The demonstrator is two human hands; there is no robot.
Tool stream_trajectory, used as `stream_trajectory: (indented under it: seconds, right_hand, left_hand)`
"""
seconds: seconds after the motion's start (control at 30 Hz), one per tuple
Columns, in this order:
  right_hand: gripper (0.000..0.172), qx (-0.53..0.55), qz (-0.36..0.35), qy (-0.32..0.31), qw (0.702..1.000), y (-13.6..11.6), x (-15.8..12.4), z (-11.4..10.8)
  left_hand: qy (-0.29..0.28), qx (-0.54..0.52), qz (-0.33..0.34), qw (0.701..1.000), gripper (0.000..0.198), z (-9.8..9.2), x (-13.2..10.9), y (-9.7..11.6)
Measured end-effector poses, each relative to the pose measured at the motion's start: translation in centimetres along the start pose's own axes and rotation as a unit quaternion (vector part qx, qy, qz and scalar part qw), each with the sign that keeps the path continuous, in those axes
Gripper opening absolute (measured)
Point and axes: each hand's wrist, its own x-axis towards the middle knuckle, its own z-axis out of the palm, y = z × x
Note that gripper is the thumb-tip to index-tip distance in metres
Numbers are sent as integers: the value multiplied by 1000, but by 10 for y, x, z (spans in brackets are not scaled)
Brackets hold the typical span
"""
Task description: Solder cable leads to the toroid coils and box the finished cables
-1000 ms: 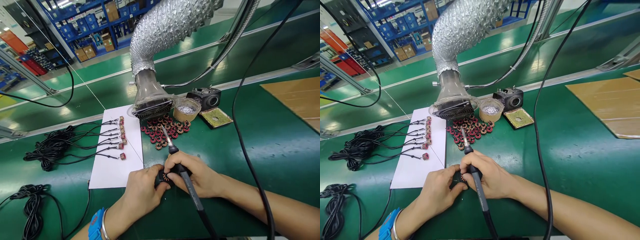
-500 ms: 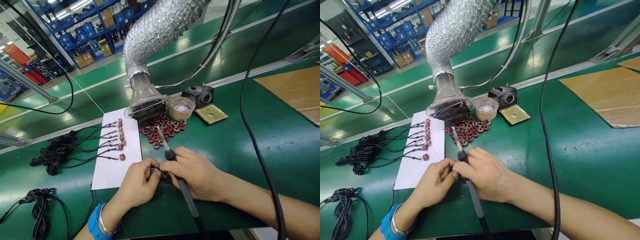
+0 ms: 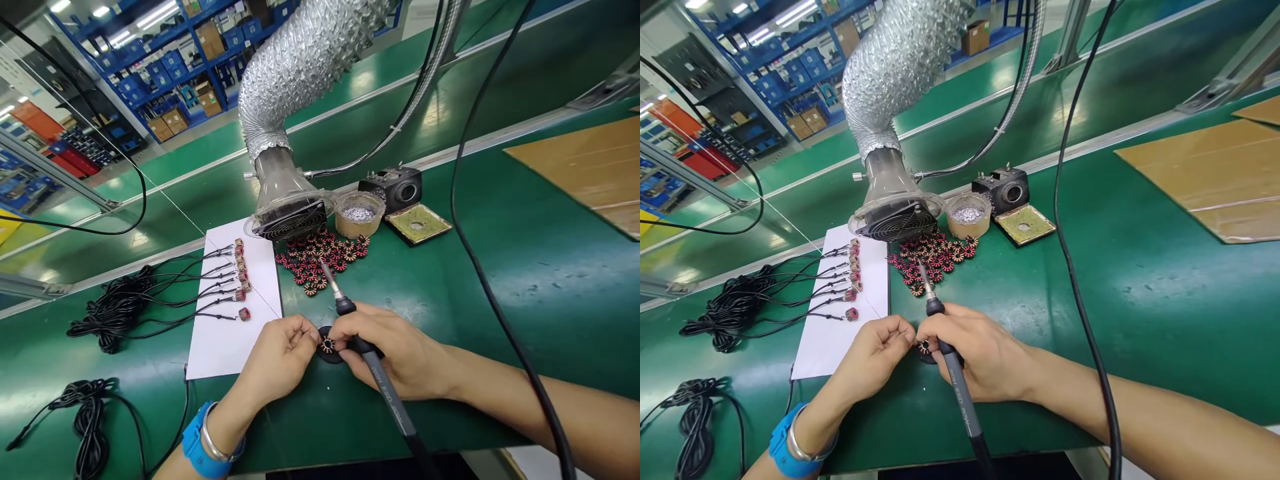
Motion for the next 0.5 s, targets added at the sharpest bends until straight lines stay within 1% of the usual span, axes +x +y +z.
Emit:
stream_trajectory:
  seconds: [0.07, 0.17, 0.23, 0.33, 0.5]
  right_hand:
    - [24, -4, -6, 8, 1000, 0, 0, 2]
    - [22, -17, -14, 12, 1000, 0, 0, 4]
    - [21, -18, -18, 10, 1000, 0, 0, 4]
    - [23, -11, -21, 14, 1000, 2, 1, 5]
    - [22, -17, -22, 17, 999, 4, 1, 6]
  left_hand:
    - [9, 3, 0, 1000, 27, 1, -2, 1]
    - [22, 48, -27, 998, 35, 5, -8, 7]
    - [19, 82, -41, 996, 38, 7, -12, 12]
    - [16, 121, -35, 992, 32, 10, -15, 17]
    - [17, 136, -31, 990, 20, 8, -15, 16]
